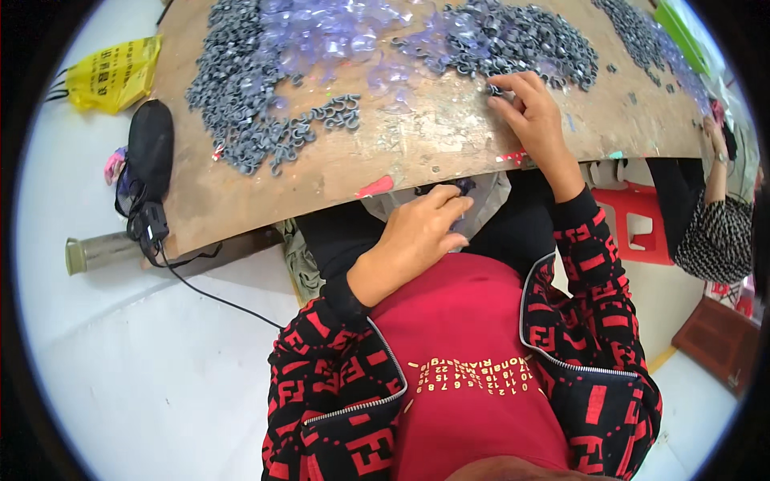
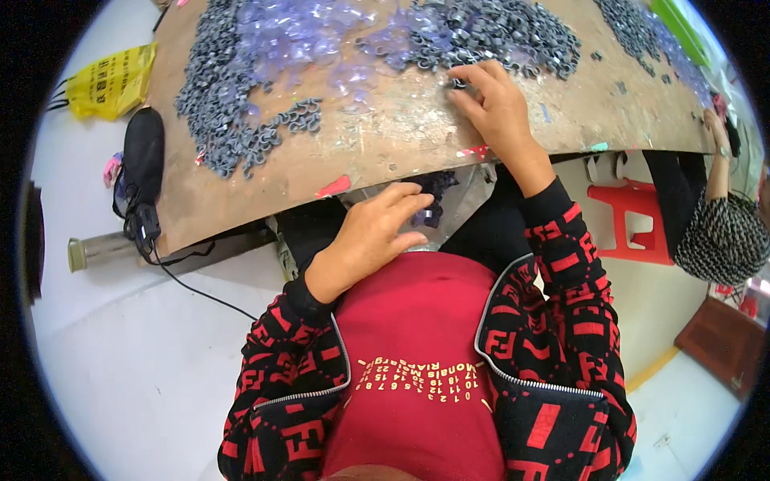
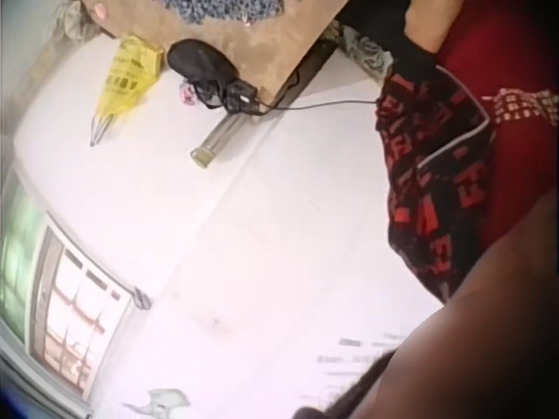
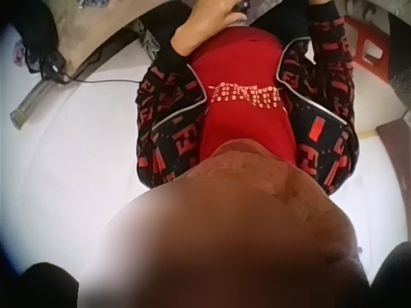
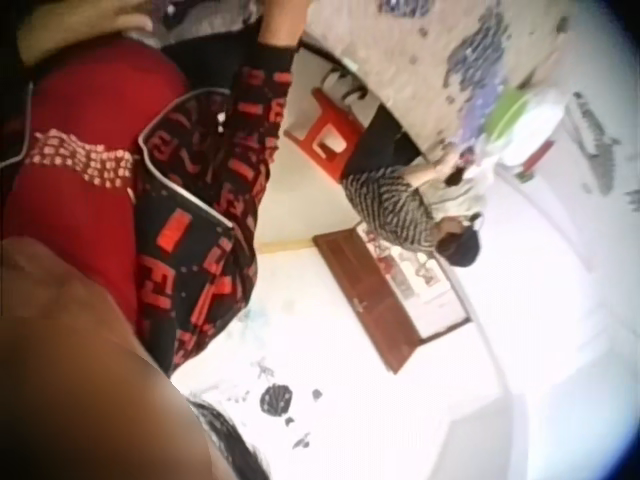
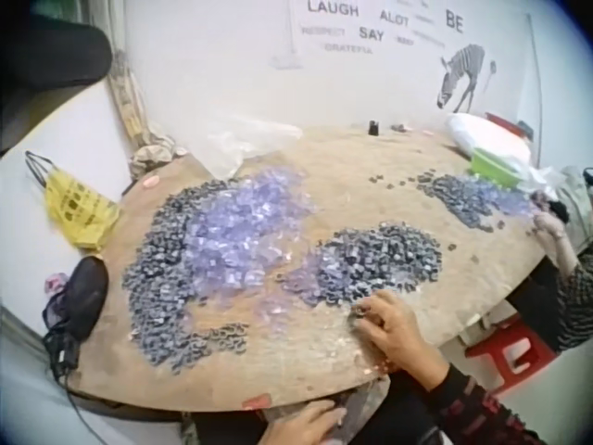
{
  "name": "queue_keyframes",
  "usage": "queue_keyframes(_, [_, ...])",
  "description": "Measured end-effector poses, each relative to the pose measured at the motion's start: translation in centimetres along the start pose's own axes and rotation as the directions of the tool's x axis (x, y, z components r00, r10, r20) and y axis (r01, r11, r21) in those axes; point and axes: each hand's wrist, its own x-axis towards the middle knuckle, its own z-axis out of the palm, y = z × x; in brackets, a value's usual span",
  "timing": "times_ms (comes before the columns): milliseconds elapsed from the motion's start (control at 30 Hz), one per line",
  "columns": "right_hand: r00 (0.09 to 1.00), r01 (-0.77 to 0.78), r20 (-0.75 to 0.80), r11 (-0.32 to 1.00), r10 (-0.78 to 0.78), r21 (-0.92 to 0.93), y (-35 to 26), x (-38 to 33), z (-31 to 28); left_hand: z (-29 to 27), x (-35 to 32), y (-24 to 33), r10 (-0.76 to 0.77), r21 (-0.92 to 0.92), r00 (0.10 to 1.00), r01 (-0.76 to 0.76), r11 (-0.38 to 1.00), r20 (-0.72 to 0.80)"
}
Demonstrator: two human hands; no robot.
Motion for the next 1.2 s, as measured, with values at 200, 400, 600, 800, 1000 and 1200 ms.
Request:
queue_keyframes(200, [0.999,0.036,0.021,0.995,-0.035,-0.091,0.8,0.2,0.5,-4.6,2.9,-1.3,0.022,0.258,0.956,0.057,0.964,-0.293])
queue_keyframes(400, [0.989,0.144,-0.004,0.984,-0.145,-0.107,0.2,0.0,0.3,-6.4,6.8,-6.4,0.116,0.512,0.94,0.069,0.856,-0.321])
queue_keyframes(600, [0.99,0.138,0.024,0.983,-0.136,-0.122,0.5,0.5,0.7,-5.7,8.1,-7.0,0.097,0.592,0.944,0.115,0.797,-0.315])
queue_keyframes(800, [0.945,-0.326,0.193,0.744,0.263,0.584,-1.2,0.1,-0.9,-5.8,6.9,-5.2,-0.203,0.048,0.872,0.25,0.967,-0.445])
queue_keyframes(1000, [0.866,-0.491,0.37,0.437,0.337,0.753,-2.2,-0.2,-0.3,-3.1,6.7,-2.0,-0.466,-0.729,0.862,0.188,0.658,-0.199])
queue_keyframes(1200, [0.922,-0.388,0.33,0.526,0.205,0.757,-4.5,-0.8,0.0,-2.4,6.8,-1.3,-0.472,-0.964,0.881,0.11,0.242,-0.018])
